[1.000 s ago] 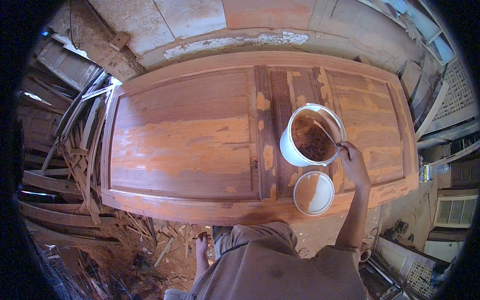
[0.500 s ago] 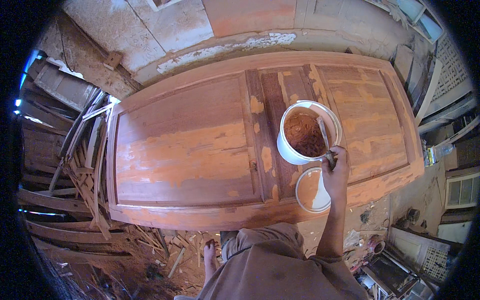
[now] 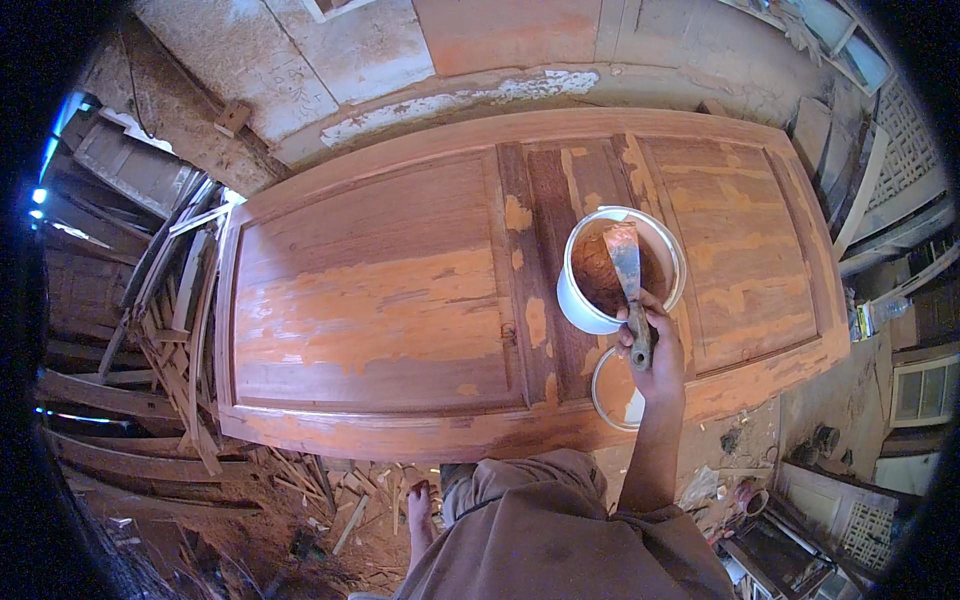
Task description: The person applies wood filler to a wooden panel using a small scraper, dipping the scraper into a bucket and spreading the material across the surface to fill gaps.
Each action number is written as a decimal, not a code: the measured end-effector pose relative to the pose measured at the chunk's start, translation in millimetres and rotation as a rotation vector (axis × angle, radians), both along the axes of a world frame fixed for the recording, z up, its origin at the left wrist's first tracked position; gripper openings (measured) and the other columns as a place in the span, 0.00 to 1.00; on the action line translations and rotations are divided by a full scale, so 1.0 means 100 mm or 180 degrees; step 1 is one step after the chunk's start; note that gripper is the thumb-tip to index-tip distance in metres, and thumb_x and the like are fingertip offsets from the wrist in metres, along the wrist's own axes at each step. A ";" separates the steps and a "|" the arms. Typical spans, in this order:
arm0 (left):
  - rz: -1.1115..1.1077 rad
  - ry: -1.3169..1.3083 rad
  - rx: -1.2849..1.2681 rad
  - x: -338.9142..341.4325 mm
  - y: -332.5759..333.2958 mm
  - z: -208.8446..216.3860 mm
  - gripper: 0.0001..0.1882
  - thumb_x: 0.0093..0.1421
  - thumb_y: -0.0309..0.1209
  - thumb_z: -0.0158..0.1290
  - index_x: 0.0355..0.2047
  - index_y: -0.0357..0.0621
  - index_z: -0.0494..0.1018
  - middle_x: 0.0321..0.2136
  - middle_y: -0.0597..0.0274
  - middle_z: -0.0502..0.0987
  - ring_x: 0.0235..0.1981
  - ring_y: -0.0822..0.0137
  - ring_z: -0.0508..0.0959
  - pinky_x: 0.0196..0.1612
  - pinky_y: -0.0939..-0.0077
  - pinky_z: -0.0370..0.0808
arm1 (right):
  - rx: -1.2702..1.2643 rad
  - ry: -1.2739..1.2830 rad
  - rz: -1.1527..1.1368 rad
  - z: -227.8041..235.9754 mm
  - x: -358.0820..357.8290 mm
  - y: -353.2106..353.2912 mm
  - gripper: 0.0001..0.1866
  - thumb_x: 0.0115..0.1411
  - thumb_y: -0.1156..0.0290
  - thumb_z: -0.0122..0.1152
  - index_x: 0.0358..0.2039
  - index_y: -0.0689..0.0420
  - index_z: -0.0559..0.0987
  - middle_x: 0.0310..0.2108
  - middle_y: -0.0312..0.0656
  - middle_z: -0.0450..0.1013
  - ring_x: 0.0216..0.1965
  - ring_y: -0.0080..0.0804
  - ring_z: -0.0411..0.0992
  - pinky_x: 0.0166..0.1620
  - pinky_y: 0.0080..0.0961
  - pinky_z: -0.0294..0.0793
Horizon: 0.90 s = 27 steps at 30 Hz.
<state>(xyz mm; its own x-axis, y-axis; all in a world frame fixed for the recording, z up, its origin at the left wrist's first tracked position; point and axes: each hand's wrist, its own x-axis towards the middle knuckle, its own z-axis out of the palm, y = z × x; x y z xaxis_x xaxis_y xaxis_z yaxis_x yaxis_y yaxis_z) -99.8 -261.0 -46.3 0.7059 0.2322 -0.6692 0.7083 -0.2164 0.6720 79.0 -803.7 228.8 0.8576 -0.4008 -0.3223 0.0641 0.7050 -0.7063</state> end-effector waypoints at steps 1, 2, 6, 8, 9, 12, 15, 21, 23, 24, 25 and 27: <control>0.0031 0.0003 0.0009 -0.02 0.01 -0.02 0.19 0.68 0.38 0.47 0.50 0.35 0.72 0.37 0.52 0.81 0.34 0.66 0.81 0.35 0.75 0.75 | 0.0106 -0.0136 0.0031 -0.02 -0.01 -0.02 0.21 0.68 0.65 0.46 0.59 0.58 0.70 0.35 0.40 0.75 0.26 0.23 0.70 0.27 0.23 0.73; 0.0063 0.0011 0.0020 -0.05 0.02 -0.05 0.19 0.68 0.38 0.47 0.50 0.35 0.71 0.37 0.52 0.81 0.34 0.66 0.81 0.35 0.75 0.75 | 0.0214 -0.0266 0.0064 0.01 0.00 -0.01 0.21 0.68 0.64 0.47 0.59 0.57 0.70 0.34 0.39 0.75 0.25 0.23 0.70 0.27 0.22 0.72; 0.0173 0.0077 -0.0013 -0.09 0.06 -0.13 0.20 0.68 0.39 0.47 0.51 0.35 0.71 0.37 0.52 0.81 0.34 0.66 0.81 0.35 0.74 0.75 | -0.0992 0.0175 -0.0127 0.12 0.05 0.00 0.20 0.68 0.65 0.53 0.58 0.56 0.70 0.32 0.37 0.73 0.25 0.21 0.69 0.27 0.20 0.71; 0.0081 -0.0002 -0.0065 -0.06 0.02 -0.13 0.20 0.68 0.39 0.47 0.51 0.36 0.71 0.37 0.53 0.81 0.34 0.66 0.81 0.35 0.74 0.75 | -0.2543 0.0730 -0.0369 0.08 0.02 -0.03 0.18 0.67 0.67 0.58 0.55 0.57 0.71 0.31 0.35 0.72 0.24 0.18 0.69 0.26 0.20 0.72; 0.0067 0.0004 -0.0081 -0.04 -0.01 -0.12 0.20 0.68 0.39 0.47 0.51 0.36 0.71 0.37 0.53 0.81 0.34 0.66 0.81 0.35 0.74 0.75 | -0.2558 0.0740 -0.0382 0.07 0.00 -0.05 0.18 0.67 0.67 0.58 0.55 0.57 0.71 0.31 0.35 0.72 0.24 0.18 0.69 0.26 0.20 0.72; -0.0061 0.0105 -0.0038 0.05 -0.09 -0.11 0.19 0.68 0.39 0.47 0.51 0.36 0.71 0.37 0.53 0.81 0.34 0.66 0.81 0.36 0.74 0.75 | -0.4589 0.0981 -0.0630 -0.14 -0.05 -0.20 0.16 0.68 0.66 0.57 0.52 0.61 0.71 0.36 0.44 0.72 0.36 0.29 0.73 0.39 0.28 0.74; 0.0094 0.0058 0.0064 0.05 -0.03 -0.15 0.19 0.68 0.38 0.47 0.51 0.35 0.71 0.37 0.53 0.81 0.35 0.66 0.81 0.36 0.74 0.75 | -0.5123 0.1095 -0.0792 -0.14 -0.02 -0.12 0.15 0.69 0.67 0.54 0.52 0.60 0.71 0.40 0.48 0.71 0.41 0.34 0.72 0.45 0.29 0.73; -0.0161 -0.0313 0.0237 0.15 -0.21 -0.02 0.18 0.66 0.34 0.48 0.48 0.33 0.74 0.33 0.52 0.82 0.33 0.65 0.80 0.38 0.71 0.76 | -0.4179 0.0535 -0.1040 -0.30 -0.15 -0.19 0.19 0.71 0.63 0.51 0.57 0.62 0.68 0.39 0.39 0.71 0.36 0.25 0.70 0.41 0.22 0.73; -0.0114 -0.0293 0.0397 0.04 -0.13 -0.05 0.18 0.66 0.36 0.48 0.48 0.33 0.75 0.34 0.50 0.82 0.35 0.61 0.81 0.40 0.69 0.76 | -0.3435 0.0888 -0.0680 -0.43 -0.24 -0.25 0.20 0.70 0.64 0.54 0.58 0.59 0.68 0.35 0.37 0.71 0.31 0.22 0.70 0.37 0.21 0.74; -0.0211 -0.0190 0.0549 -0.08 -0.06 -0.03 0.19 0.65 0.37 0.49 0.47 0.33 0.75 0.36 0.48 0.82 0.38 0.58 0.81 0.43 0.67 0.76 | -0.3411 0.0810 -0.0572 -0.32 -0.17 -0.08 0.20 0.70 0.64 0.54 0.58 0.59 0.68 0.35 0.37 0.71 0.31 0.22 0.70 0.37 0.21 0.74; -0.0315 -0.0077 0.0700 -0.18 0.01 -0.01 0.20 0.65 0.38 0.49 0.47 0.33 0.75 0.37 0.45 0.82 0.40 0.55 0.82 0.45 0.65 0.76 | -0.3074 0.0968 -0.0517 -0.20 -0.15 0.08 0.21 0.68 0.64 0.56 0.58 0.58 0.68 0.33 0.36 0.71 0.30 0.21 0.69 0.34 0.21 0.73; -0.0152 0.0000 0.0838 -0.27 -0.05 0.15 0.20 0.65 0.40 0.50 0.47 0.33 0.75 0.38 0.44 0.81 0.41 0.54 0.81 0.46 0.64 0.76 | -0.2821 0.1146 -0.0441 -0.12 -0.16 0.14 0.21 0.67 0.64 0.58 0.58 0.57 0.68 0.31 0.35 0.71 0.28 0.19 0.69 0.31 0.20 0.72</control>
